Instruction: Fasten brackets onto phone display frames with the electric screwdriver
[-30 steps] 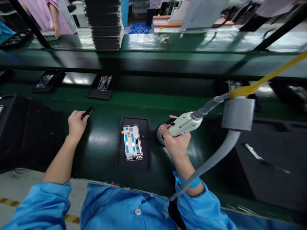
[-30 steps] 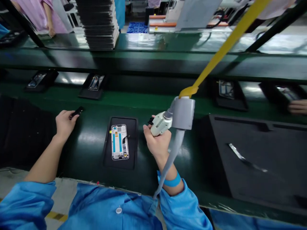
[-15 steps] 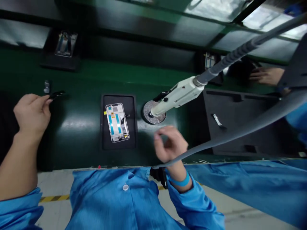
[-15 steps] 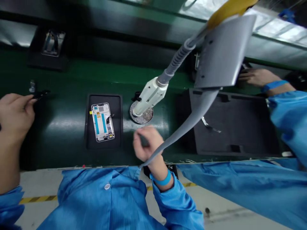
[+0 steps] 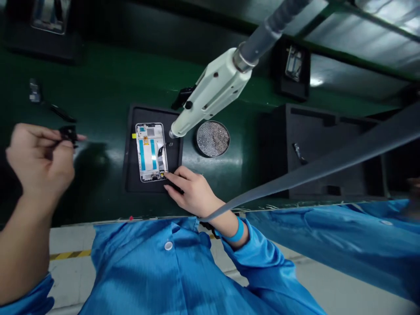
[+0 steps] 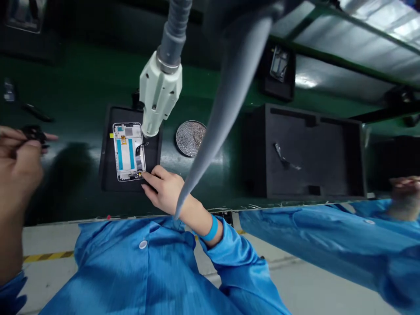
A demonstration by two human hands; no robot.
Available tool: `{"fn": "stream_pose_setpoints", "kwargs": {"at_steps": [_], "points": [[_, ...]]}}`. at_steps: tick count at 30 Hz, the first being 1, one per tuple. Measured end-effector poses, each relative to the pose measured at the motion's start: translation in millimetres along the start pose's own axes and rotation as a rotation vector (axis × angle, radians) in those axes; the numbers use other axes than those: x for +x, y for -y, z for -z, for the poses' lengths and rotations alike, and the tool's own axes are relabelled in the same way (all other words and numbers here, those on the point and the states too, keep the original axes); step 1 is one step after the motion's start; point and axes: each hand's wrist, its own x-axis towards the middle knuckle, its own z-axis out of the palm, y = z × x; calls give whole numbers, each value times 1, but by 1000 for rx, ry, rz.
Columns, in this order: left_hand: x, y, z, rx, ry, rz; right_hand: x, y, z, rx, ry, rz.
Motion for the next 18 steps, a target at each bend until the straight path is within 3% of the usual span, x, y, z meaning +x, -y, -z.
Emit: {"fn": "stream_pose_setpoints", "kwargs": {"at_steps": [3, 5, 8, 10, 14, 16, 18], "points": [[-22, -27, -19, -189, 69, -122, 8, 2, -6, 14, -2, -17], [-33, -36, -28, -242, 165, -83, 11, 2, -8, 55, -17, -39], [-44, -44, -34, -192, 355, -127, 13, 5, -4, 215, -160, -91], [-52, -48, -34, -100, 446, -380, 10, 10, 0, 494, -215, -177], [-70, -57, -36, -4, 463, -1018, 2, 22, 6, 1134, 14, -450], [-78, -60, -39, 43, 438, -1118, -1, 24, 6, 1191, 60, -523], [-82, -62, -41, 31, 486, -1052, -3, 23, 6, 1097, 33, -519]]}}
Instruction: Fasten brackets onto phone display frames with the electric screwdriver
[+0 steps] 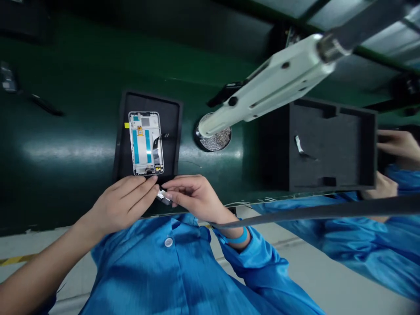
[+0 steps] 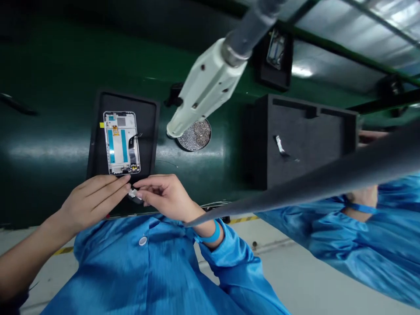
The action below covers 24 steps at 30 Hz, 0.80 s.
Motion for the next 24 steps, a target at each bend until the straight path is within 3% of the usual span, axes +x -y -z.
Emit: {"fn": "stream_pose_setpoints", "kwargs": {"at_steps": [5, 8, 12, 16, 24], "points": [[4, 9, 3, -350, 37, 252, 9, 5, 12, -438, -28, 263], [4, 21, 6, -274, 46, 222, 22, 7, 20, -743, -118, 414], [3, 26, -3, -139, 84, 130, 39, 7, 27, -1021, -143, 402], [6, 22, -15, -21, 82, 27, 51, 11, 27, -1059, -89, 389], [6, 22, -21, -39, 43, 45, 67, 26, 25, -948, -70, 344]]}}
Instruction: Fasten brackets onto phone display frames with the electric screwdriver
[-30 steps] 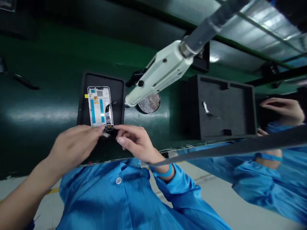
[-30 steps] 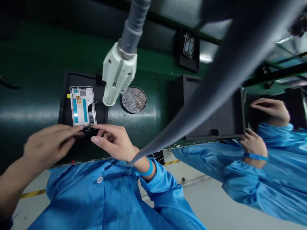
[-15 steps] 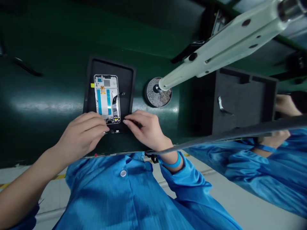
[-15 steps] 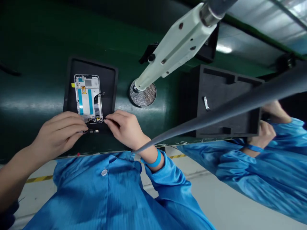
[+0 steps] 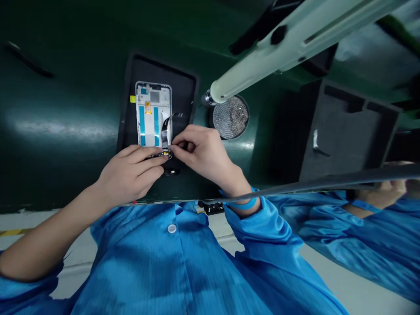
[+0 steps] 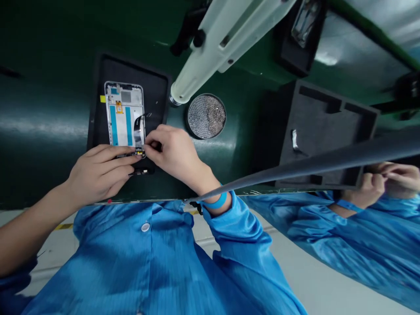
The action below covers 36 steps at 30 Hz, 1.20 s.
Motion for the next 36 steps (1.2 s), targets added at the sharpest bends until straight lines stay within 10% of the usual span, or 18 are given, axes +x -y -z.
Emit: {"fn": "stream_pose_setpoints", "kwargs": {"at_steps": [30, 36], "points": [[20, 10, -6, -193, 140, 208, 4, -5, -2, 10, -92, -138], [16, 12, 18, -291, -99, 237, -11, -9, 11, 299, -183, -107]]}}
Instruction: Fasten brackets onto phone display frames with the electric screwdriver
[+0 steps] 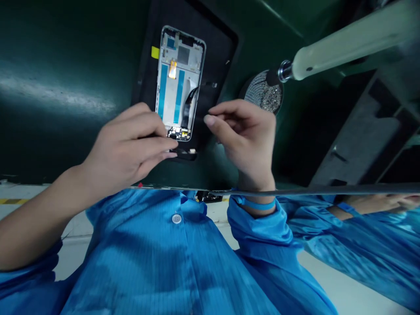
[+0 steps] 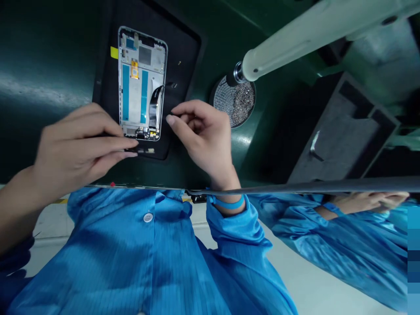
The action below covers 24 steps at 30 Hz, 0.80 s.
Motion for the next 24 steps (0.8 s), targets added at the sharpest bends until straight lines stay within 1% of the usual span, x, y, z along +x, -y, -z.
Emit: {"fn": "stream_pose_setpoints", "kwargs": {"at_steps": [1, 3, 5, 6, 8, 11, 13, 16, 20, 22, 24], "points": [[-2, -3, 4, 2, -16, 14, -5, 3, 3, 46, 28, 33], [-7, -11, 7, -14, -2, 57, -17, 10, 6, 106, 161, 118], [-11, -16, 6, -86, 9, 73, -27, 15, 6, 104, 274, 209], [-11, -17, 5, -116, 2, 69, -29, 16, 4, 79, 289, 240], [-9, -15, 2, -112, -8, 58, -29, 15, 1, 3, 241, 272], [2, -3, 3, 50, 21, 115, -17, 8, -3, -108, 163, 247], [9, 4, 4, 144, 56, 162, -7, 5, -3, -168, 146, 192], [15, 10, 4, 192, 99, 227, 3, 5, -1, -221, 187, 115], [14, 9, 0, 201, 159, 325, 9, 10, 0, -278, 244, 100], [11, 10, -2, 204, 135, 337, 12, 11, 0, -306, 273, 93], [8, 14, -4, 212, 101, 310, 15, 11, -1, -335, 300, 81]]}}
